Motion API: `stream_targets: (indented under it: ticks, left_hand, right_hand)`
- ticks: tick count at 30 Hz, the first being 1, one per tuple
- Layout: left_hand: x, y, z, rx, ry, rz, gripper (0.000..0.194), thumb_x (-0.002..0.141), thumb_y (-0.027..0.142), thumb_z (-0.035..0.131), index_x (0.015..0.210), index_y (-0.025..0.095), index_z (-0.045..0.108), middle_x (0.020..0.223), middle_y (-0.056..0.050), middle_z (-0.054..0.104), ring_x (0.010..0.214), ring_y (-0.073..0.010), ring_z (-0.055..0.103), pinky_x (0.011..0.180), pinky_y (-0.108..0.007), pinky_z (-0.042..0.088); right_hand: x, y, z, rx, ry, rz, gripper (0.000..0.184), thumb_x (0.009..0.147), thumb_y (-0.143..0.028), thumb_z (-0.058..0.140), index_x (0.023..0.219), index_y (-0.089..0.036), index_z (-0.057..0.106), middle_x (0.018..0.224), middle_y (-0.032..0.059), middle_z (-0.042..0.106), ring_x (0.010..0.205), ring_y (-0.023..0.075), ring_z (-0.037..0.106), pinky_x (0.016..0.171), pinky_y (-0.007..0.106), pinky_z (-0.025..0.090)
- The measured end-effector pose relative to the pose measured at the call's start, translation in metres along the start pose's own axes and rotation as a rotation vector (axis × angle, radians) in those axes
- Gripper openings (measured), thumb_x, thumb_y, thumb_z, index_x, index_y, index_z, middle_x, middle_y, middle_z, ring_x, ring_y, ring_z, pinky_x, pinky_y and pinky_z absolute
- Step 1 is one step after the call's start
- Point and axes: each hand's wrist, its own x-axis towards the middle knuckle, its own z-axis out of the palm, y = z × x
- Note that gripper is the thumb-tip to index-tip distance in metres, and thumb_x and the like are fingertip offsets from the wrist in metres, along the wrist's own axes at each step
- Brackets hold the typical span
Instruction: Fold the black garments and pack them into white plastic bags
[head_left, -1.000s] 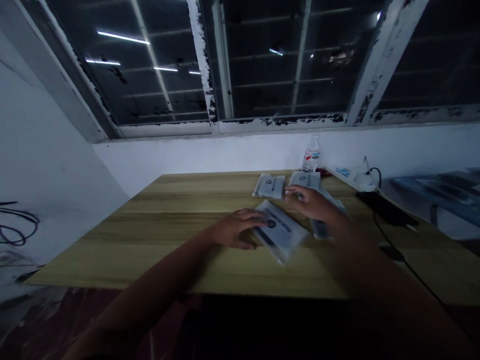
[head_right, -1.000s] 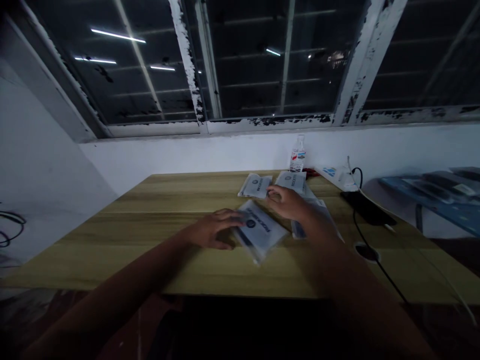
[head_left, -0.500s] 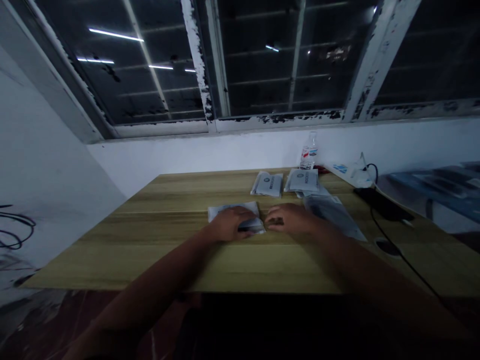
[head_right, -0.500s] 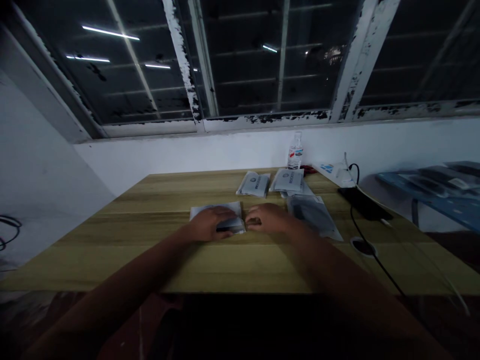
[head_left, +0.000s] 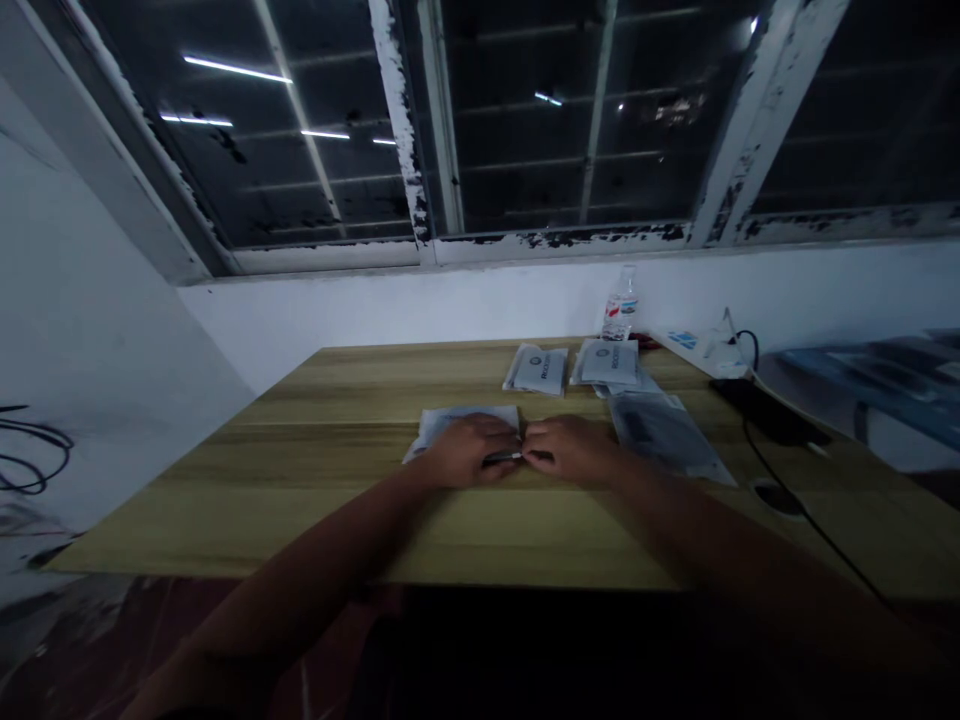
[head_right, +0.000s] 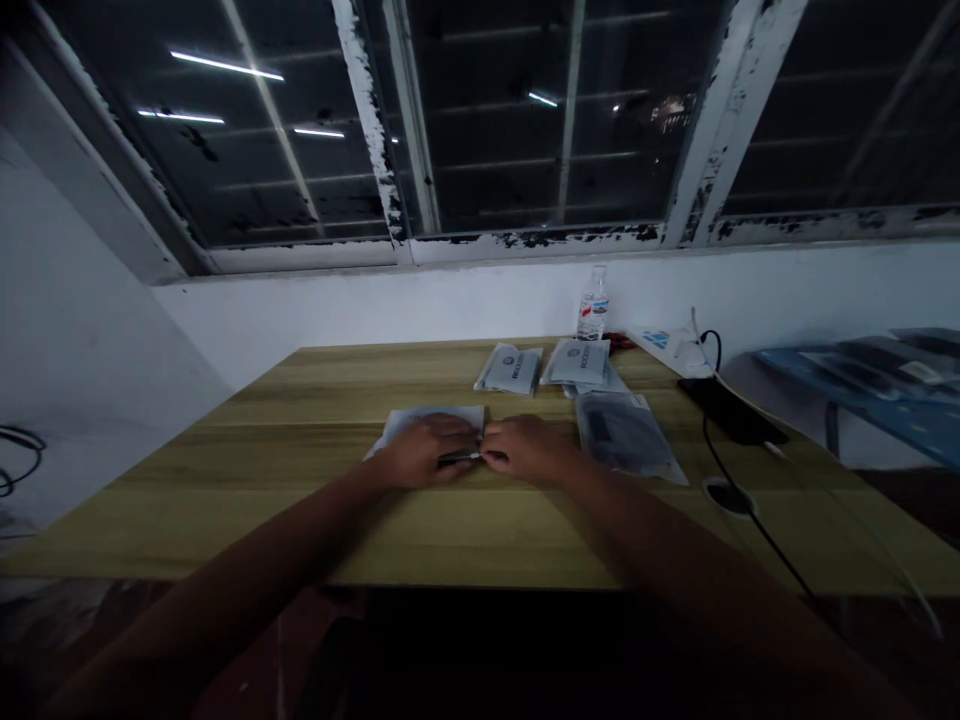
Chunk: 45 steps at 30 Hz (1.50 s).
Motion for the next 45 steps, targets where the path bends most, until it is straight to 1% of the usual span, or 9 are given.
stream_targets:
  ticks: [4, 8, 21, 26, 32, 35, 38, 41, 45]
  left_hand:
    - [0.007, 0.008, 0.003, 0.056, 0.063, 0.041, 0.028, 0.104, 0.037, 0.055, 0.096, 0.019, 0.075, 0.095, -0.007, 0.078, 0.090, -0.0206, 0.071, 0.082, -0.035, 0.056]
    - [0.009, 0.006, 0.001, 0.106, 0.196, 0.054, 0.023, 0.102, 0.031, 0.058, 0.094, 0.020, 0.076, 0.094, -0.006, 0.078, 0.089, -0.0199, 0.070, 0.082, -0.035, 0.056]
    - [-0.023, -0.051, -0.043, 0.070, 0.246, -0.102, 0.022, 0.100, 0.031, 0.060, 0.089, 0.020, 0.076, 0.087, -0.007, 0.079, 0.081, -0.0179, 0.071, 0.079, -0.033, 0.056]
    - [-0.017, -0.037, -0.036, -0.087, 0.219, -0.032, 0.017, 0.098, 0.029, 0.061, 0.093, 0.020, 0.074, 0.091, -0.008, 0.078, 0.085, -0.0184, 0.070, 0.079, -0.033, 0.056]
    - [-0.004, -0.007, -0.028, -0.137, 0.224, 0.123, 0.008, 0.095, 0.024, 0.062, 0.092, 0.021, 0.068, 0.088, -0.007, 0.077, 0.087, -0.0192, 0.069, 0.079, -0.034, 0.056]
    - [-0.001, 0.006, -0.029, -0.147, 0.196, 0.162, 0.010, 0.095, 0.023, 0.060, 0.088, 0.021, 0.066, 0.086, -0.007, 0.076, 0.087, -0.0201, 0.069, 0.080, -0.035, 0.056]
    - [0.000, 0.009, -0.030, -0.318, 0.137, 0.172, 0.017, 0.097, 0.031, 0.058, 0.085, 0.021, 0.065, 0.091, -0.009, 0.076, 0.090, -0.0201, 0.070, 0.085, -0.037, 0.056]
    - [-0.002, 0.000, -0.023, -0.454, 0.161, 0.058, 0.026, 0.102, 0.042, 0.052, 0.099, 0.020, 0.067, 0.106, -0.012, 0.075, 0.102, -0.0221, 0.069, 0.095, -0.041, 0.055]
    - [-0.012, -0.022, 0.000, -0.444, 0.133, -0.266, 0.055, 0.107, 0.057, 0.034, 0.142, 0.020, 0.057, 0.143, -0.016, 0.063, 0.133, -0.0284, 0.059, 0.110, -0.048, 0.050]
  right_hand:
    - [0.001, -0.009, 0.000, 0.001, 0.064, -0.009, 0.012, 0.088, -0.020, 0.064, 0.078, -0.020, 0.070, 0.084, 0.0019, 0.070, 0.071, 0.0153, 0.058, 0.064, 0.029, 0.032]
    - [0.002, -0.006, -0.006, -0.049, 0.125, 0.019, 0.013, 0.086, -0.019, 0.063, 0.074, -0.020, 0.067, 0.083, 0.0017, 0.069, 0.069, 0.0147, 0.056, 0.063, 0.029, 0.030]
    - [-0.030, 0.066, -0.044, -0.050, 0.226, 0.333, 0.008, 0.077, -0.015, 0.063, 0.074, -0.020, 0.067, 0.082, 0.0028, 0.066, 0.071, 0.0167, 0.058, 0.066, 0.028, 0.038]
    - [-0.023, 0.047, -0.037, -0.003, 0.239, 0.167, 0.011, 0.081, -0.017, 0.069, 0.091, -0.021, 0.073, 0.112, 0.0095, 0.069, 0.102, 0.0247, 0.064, 0.089, 0.036, 0.048]
    - [-0.003, 0.011, -0.010, -0.072, 0.238, -0.023, 0.027, 0.089, -0.029, 0.073, 0.116, -0.024, 0.076, 0.147, 0.0119, 0.058, 0.133, 0.0331, 0.051, 0.110, 0.054, 0.040]
    - [0.001, 0.003, -0.001, -0.071, 0.269, -0.041, 0.035, 0.086, -0.029, 0.076, 0.120, -0.019, 0.072, 0.145, 0.0165, 0.057, 0.133, 0.0339, 0.050, 0.110, 0.054, 0.041]
    - [0.000, 0.000, -0.004, -0.022, 0.297, -0.053, 0.012, 0.089, -0.025, 0.072, 0.100, -0.020, 0.073, 0.128, 0.0141, 0.065, 0.119, 0.0292, 0.057, 0.103, 0.048, 0.046]
    - [-0.002, 0.000, -0.011, -0.004, 0.284, -0.096, 0.015, 0.093, -0.030, 0.069, 0.080, -0.023, 0.075, 0.114, 0.0106, 0.069, 0.111, 0.0276, 0.059, 0.100, 0.047, 0.047]
    - [-0.003, 0.004, -0.013, 0.017, 0.331, -0.034, 0.022, 0.095, -0.033, 0.068, 0.077, -0.025, 0.078, 0.128, 0.0078, 0.069, 0.122, 0.0291, 0.057, 0.105, 0.050, 0.045]
